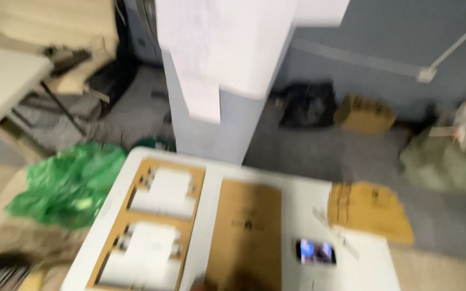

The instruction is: Manually punching out pre-cut shapes from cardboard sheets and stacking the finished products.

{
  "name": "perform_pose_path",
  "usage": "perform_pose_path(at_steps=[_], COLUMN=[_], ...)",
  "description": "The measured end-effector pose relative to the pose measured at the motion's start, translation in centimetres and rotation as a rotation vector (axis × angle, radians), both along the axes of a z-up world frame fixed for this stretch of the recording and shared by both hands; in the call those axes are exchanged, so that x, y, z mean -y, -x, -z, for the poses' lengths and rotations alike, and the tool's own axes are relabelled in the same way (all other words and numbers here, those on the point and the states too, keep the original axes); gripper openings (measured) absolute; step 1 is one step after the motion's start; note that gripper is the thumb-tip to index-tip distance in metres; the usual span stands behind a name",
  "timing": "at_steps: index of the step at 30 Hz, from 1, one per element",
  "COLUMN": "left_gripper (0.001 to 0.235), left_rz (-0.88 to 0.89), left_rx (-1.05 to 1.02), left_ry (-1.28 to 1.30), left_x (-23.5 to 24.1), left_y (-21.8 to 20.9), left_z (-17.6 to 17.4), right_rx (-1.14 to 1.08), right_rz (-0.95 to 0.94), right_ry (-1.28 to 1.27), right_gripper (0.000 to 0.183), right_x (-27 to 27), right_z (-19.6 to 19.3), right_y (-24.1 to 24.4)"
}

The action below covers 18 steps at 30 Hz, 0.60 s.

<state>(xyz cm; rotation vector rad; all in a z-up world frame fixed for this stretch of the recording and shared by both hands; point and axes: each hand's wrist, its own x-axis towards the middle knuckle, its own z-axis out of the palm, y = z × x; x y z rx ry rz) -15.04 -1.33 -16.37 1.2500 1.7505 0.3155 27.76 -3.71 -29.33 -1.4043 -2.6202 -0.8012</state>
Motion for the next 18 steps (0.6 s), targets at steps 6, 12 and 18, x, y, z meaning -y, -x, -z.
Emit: perform_pose_path(at_steps=[6, 12, 18], left_gripper=[0.058, 0.045, 0.043], left_rz=[0.197, 0.155, 0.069], left_rx=[-0.18, -0.099, -0.107], left_ry=[-0.049, 0.164, 0.287], left_x=[2.1, 0.9, 1.1], left_y=[1.7, 0.6, 2.2], left_z=[4.1, -9.7, -4.7], right_rx=[-0.87, -1.124, -1.094], right_rz=[0.835, 1.267, 1.293], right_ry=[1.015, 1.186, 1.279], right_gripper=[0.056, 0.057, 0.068], right_x=[5.6, 5.2, 3.9], right_z=[1.1, -11.6, -13.6], right_y=[6.1, 10.7, 11.1])
